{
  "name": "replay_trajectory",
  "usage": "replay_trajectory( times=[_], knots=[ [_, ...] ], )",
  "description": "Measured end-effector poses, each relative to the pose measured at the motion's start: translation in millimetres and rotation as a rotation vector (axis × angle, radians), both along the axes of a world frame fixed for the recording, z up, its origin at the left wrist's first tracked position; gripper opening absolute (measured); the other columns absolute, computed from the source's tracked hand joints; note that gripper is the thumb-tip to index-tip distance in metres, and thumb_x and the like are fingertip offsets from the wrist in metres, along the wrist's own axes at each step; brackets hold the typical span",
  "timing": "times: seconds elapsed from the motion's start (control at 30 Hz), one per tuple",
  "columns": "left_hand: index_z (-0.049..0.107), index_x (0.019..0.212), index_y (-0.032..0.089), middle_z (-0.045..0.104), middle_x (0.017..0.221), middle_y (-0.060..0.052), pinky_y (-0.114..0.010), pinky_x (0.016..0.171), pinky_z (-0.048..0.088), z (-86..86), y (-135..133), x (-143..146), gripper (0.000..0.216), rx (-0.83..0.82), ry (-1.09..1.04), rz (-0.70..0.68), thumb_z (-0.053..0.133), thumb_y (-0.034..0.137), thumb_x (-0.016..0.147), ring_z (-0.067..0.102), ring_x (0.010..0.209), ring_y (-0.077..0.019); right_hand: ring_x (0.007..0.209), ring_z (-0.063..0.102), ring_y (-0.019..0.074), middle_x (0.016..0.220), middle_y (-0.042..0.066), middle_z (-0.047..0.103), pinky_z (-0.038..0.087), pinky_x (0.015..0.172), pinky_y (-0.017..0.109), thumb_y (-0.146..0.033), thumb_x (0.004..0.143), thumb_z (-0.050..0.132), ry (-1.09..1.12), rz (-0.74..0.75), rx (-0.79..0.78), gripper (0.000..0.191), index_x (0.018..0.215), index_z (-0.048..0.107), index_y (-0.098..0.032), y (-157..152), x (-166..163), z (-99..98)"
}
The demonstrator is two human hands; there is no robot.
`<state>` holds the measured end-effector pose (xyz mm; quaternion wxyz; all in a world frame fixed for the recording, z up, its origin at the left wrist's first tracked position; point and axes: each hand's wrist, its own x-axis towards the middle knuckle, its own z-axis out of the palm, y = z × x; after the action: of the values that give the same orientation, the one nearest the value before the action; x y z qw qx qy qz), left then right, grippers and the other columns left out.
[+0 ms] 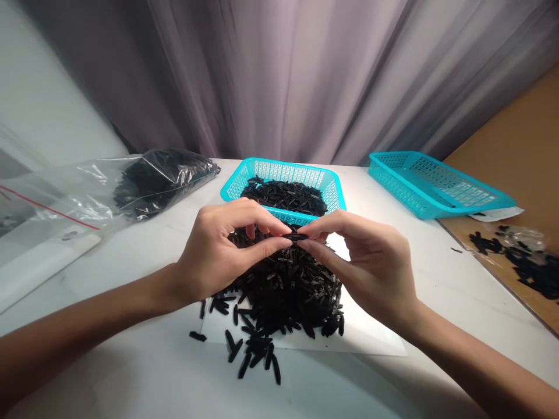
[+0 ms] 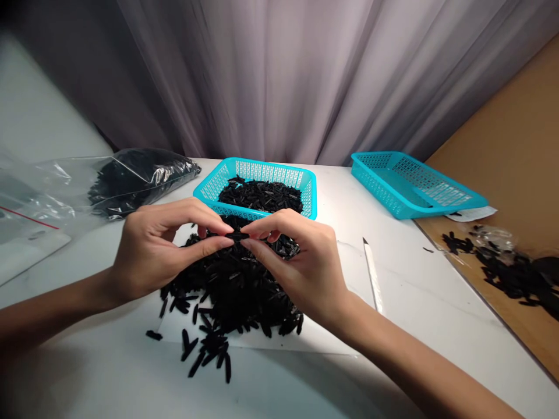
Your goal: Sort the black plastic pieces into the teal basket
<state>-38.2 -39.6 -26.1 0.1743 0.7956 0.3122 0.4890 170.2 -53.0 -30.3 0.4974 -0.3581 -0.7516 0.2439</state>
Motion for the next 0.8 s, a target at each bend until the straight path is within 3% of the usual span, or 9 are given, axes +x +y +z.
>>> replay_trajectory(
  times=[0.37,0.8],
  knots=[
    [0.072,0.083,0.019,0.075,0.079,0.002,-0.025,0.066,0.052,1.2,-1.1,0.4,0.007,0.004,0.008,0.0,0.079,0.02,0.081,0.067,0.072,-0.0109,0.072,0.064,0.0141,0.08,0.001,0.074,0.051,0.066,0.032,-0.014,0.086,0.073,-0.008,-0.01,0.005,0.006,0.089,0.075,-0.019,-0.4,0.5,-0.1],
    [0.072,0.077,0.018,0.072,0.073,0.004,-0.02,0.062,0.048,5.3,-3.6,0.5,0.014,-0.178,0.019,0.014,0.067,0.022,0.09,0.062,0.065,-0.0078,0.067,0.065,0.011,0.079,0.0,0.076,0.048,0.062,0.028,-0.015,0.086,0.074,-0.047,-0.014,0.046,0.006,0.083,0.076,-0.02,0.7,1.1,0.2]
  ],
)
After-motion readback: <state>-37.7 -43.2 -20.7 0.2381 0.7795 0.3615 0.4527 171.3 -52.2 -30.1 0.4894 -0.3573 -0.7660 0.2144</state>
